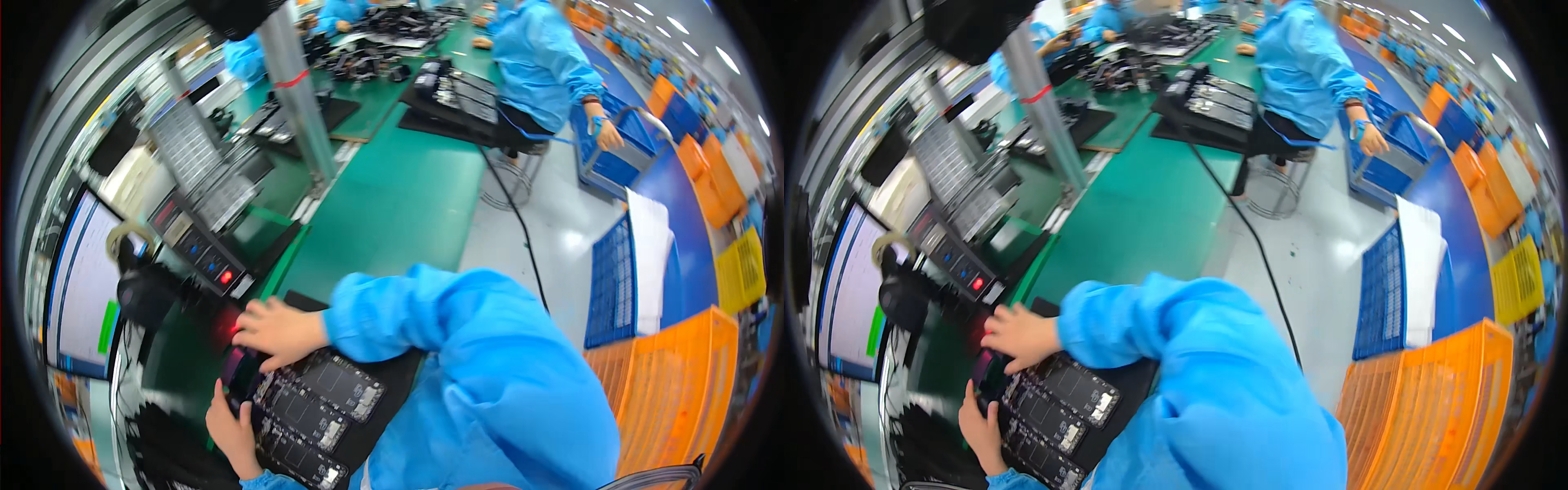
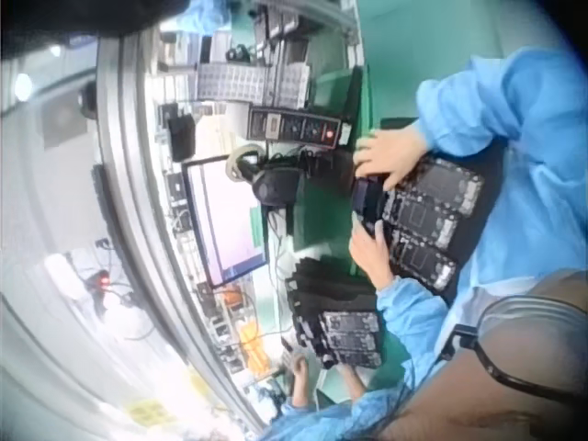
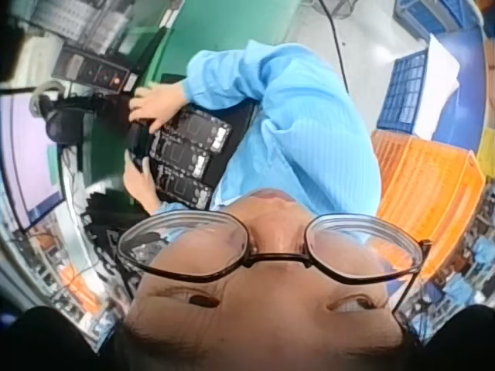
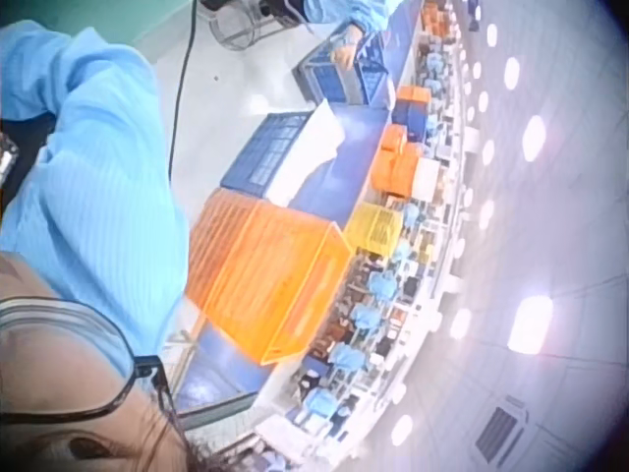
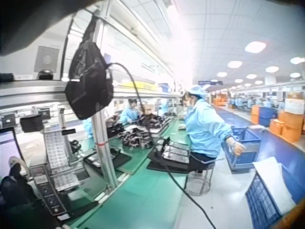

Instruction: The person assembles electronic devices by placing purple plastic casings onto circuit boards. They repeatedly pick up a casing, align it with a board on a black tray, and press it into place. The person handles multiple units sequentially, moving from one tray to another as they complete the assembly.

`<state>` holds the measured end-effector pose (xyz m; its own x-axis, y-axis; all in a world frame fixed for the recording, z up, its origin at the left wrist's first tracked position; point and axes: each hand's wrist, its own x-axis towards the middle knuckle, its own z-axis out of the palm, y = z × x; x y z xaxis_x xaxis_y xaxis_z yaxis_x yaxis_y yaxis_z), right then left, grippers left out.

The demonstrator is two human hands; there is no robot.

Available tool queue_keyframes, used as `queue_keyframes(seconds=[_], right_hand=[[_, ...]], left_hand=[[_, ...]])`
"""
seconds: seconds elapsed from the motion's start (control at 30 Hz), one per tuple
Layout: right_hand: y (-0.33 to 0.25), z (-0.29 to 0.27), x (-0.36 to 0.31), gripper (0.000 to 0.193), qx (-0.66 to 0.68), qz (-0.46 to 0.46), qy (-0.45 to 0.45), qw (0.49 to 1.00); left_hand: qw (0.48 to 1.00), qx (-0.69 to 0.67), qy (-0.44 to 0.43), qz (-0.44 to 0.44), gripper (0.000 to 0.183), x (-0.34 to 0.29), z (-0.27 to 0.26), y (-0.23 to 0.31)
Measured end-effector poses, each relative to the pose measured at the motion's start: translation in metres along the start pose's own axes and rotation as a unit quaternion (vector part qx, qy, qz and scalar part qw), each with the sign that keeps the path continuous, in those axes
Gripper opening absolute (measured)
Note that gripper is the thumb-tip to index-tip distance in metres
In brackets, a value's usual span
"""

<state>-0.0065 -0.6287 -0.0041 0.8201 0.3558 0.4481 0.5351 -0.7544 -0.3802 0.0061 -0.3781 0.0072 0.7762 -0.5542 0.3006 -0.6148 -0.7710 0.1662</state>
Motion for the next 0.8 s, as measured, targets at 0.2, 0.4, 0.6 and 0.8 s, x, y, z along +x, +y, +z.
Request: queue_keyframes(seconds=[0.2,0.4,0.6,0.8], right_hand=[[0.002,0.027,0.019,0.060,-0.023,0.039,-0.068,0.997],[0.005,0.023,0.019,0.059,0.021,0.051,-0.079,0.995],[0.004,0.019,0.018,0.057,0.059,0.052,-0.034,0.996],[0.006,0.023,0.024,0.056,-0.013,0.057,-0.091,0.994]], left_hand=[[0.994,-0.048,-0.084,-0.051,0.060,0.014,0.002,-0.008],[0.995,-0.056,-0.049,-0.059,0.049,0.018,0.010,-0.007],[0.978,-0.143,-0.121,-0.086,0.047,0.029,0.006,-0.011],[0.968,-0.183,-0.149,-0.088,0.048,0.036,0.015,-0.040]])
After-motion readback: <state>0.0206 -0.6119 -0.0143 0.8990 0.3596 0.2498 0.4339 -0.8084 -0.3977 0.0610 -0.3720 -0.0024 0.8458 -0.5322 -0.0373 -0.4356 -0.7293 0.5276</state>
